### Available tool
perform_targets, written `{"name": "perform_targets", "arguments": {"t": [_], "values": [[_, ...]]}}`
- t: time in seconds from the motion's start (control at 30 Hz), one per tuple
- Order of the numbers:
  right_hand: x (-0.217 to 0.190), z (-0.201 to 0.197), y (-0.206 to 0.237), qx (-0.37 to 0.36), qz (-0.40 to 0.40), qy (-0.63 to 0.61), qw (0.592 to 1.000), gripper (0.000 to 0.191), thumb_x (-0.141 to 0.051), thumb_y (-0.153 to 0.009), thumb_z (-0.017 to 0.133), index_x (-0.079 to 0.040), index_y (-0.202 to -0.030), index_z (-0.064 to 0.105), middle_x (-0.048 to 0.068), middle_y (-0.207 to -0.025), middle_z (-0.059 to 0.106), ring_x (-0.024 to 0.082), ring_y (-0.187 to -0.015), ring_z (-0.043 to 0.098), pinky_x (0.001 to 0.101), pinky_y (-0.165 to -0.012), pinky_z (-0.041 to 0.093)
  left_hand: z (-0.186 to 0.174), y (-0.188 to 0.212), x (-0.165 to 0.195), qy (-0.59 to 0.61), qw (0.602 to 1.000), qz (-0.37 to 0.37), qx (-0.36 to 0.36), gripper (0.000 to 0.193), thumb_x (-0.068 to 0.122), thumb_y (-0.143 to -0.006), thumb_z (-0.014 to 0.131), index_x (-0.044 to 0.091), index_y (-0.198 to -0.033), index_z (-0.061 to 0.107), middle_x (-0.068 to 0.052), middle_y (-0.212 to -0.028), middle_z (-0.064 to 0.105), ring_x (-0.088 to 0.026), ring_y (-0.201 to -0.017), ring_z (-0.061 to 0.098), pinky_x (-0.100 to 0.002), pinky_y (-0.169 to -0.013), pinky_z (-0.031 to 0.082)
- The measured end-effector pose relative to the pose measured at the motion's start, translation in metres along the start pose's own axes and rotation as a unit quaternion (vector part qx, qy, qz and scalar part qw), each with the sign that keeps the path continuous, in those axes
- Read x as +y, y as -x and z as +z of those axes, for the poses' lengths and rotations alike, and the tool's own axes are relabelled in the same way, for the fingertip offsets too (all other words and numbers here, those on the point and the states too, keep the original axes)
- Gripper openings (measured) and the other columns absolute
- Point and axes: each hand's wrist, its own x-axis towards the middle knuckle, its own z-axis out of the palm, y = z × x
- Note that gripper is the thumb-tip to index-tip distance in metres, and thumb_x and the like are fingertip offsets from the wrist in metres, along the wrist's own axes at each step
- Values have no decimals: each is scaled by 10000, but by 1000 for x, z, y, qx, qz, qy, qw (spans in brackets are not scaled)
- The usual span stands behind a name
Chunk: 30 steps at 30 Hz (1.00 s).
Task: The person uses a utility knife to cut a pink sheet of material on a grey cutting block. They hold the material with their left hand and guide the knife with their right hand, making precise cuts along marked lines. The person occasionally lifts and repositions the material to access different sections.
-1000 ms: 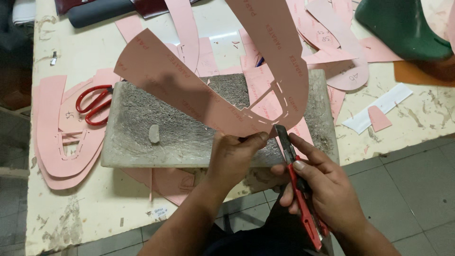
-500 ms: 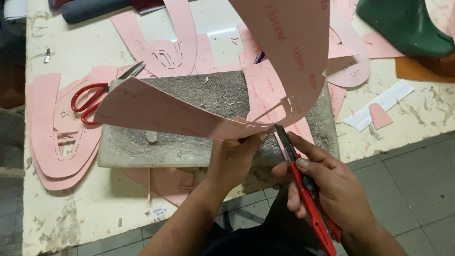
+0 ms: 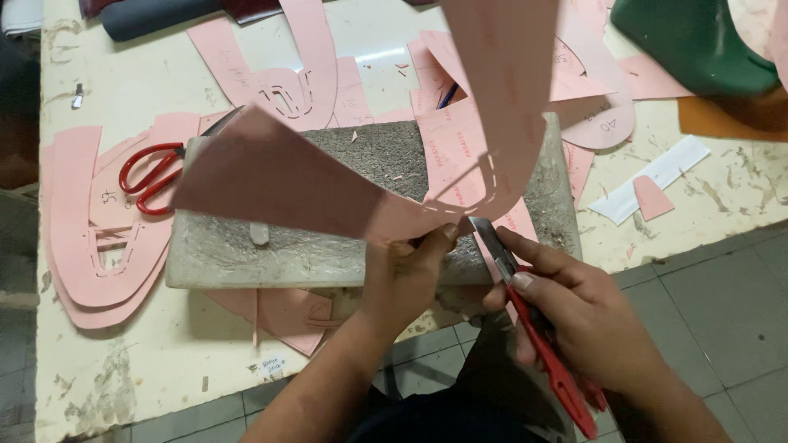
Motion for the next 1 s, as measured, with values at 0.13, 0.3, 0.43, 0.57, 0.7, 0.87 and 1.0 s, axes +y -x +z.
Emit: {"name": "perform_targets", "arguments": {"t": [0.13, 0.3, 0.43, 0.57, 0.7, 0.87, 1.0], "values": [[3, 8, 1, 49, 2, 14, 999, 596, -112, -1030, 473, -37, -1620, 434, 150, -923, 794, 146, -503, 680, 272, -433, 564, -2, -3, 5, -19, 999, -42, 11, 114, 20, -982, 666, -30, -1037, 751, -40, -880, 759, -78, -793, 715, -244, -660, 585], [1, 18, -4, 70, 15, 0, 997, 594, -108, -1022, 464, -24, -1608, 417, 163, -935, 784, 161, -480, 667, 288, -403, 546, 2, 0, 3, 45, 998, -47, 17, 116, 0, -989, 660, -47, -1057, 741, -55, -932, 756, -85, -836, 686, -250, -687, 552], [-1, 21, -5, 100, 60, -4, 993, 574, -130, -987, 473, -41, -1552, 427, 154, -904, 770, 170, -441, 631, 292, -391, 522, 1, 3, -1, 42, 998, -48, 19, 124, -8, -982, 665, -39, -1078, 739, -47, -960, 765, -79, -866, 700, -247, -719, 561], [0, 21, -6, 52, 4, -37, 998, 582, -96, -1023, 464, -3, -1596, 420, 162, -944, 783, 161, -477, 661, 285, -402, 548, 0, 5, -6, 39, 999, 5, 4, 82, -26, -1002, 662, -36, -1069, 708, -27, -942, 721, -68, -865, 643, -246, -707, 499], [-1, 19, -7, 111, 90, -107, 984, 569, -87, -942, 463, -26, -1507, 498, 164, -799, 730, 165, -413, 603, 292, -374, 503, 3, 4, -6, 55, 998, 13, -3, 84, -30, -1015, 654, -17, -1086, 698, -6, -917, 668, -69, -814, 576, -254, -681, 452], [-3, 12, -2, 67, 56, -67, 994, 563, -98, -997, 489, -51, -1558, 470, 169, -845, 741, 179, -499, 667, 305, -435, 551, 1, 1, 6, -67, 998, 12, -4, 86, 12, -1018, 670, 19, -1089, 719, 5, -844, 701, -67, -714, 615, -249, -625, 499], [3, 10, 6, 131, -5, 124, 984, 529, -82, -927, 544, -78, -1455, 514, 103, -892, 729, 103, -635, 669, 253, -552, 563, -1, -7, 12, -2, 991, -132, 5, 110, 47, -967, 651, 15, -1064, 693, -16, -878, 729, -73, -699, 635, -254, -610, 545]]}}
